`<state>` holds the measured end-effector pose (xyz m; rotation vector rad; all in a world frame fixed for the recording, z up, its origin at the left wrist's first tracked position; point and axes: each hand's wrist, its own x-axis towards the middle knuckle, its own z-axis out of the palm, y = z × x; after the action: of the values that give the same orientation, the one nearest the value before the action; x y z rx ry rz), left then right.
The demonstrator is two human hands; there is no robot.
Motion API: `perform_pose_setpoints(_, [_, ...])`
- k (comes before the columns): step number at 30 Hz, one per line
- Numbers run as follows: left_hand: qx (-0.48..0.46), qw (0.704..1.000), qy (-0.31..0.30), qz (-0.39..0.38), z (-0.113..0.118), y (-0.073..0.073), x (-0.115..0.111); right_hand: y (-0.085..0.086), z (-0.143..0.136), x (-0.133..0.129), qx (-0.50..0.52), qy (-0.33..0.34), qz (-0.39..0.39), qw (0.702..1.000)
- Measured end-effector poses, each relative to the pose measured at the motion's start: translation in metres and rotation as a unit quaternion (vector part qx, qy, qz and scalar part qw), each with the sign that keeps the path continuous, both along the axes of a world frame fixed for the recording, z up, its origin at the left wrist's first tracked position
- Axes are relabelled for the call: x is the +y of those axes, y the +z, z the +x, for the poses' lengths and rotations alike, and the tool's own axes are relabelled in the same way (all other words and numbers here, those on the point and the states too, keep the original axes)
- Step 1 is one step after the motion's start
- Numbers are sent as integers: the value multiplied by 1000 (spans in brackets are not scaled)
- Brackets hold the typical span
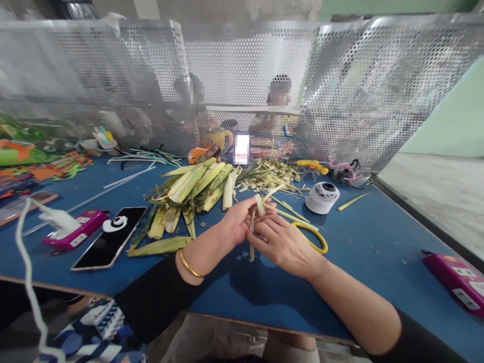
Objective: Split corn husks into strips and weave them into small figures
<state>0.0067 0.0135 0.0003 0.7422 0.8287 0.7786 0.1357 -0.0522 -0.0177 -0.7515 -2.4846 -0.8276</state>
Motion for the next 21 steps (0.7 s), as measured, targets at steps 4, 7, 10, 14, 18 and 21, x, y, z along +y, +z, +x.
perform_pose_setpoints(4, [-36,999,-14,-31,4,-8,-1,-4,-2,2,-15,-2,21,1000])
perform_pose_setpoints(7, [-33,999,-7,-13,4,-8,-3,-2,0,0,45,18,11,999])
perform_pose_setpoints(10, [-8,1000,18,6,3,-3,-7,3,9,1,280,-33,-43,959])
perform_pose_setpoints(14, [24,998,27,45,2,0,-11,5,20,12,570,-151,-220,777])
perform_pose_setpoints(18, [34,997,11,75,1,0,-12,2,20,24,678,-135,-447,567])
perform_pose_setpoints(21, [23,997,-17,65,-2,2,-12,1,16,26,712,-127,-518,456])
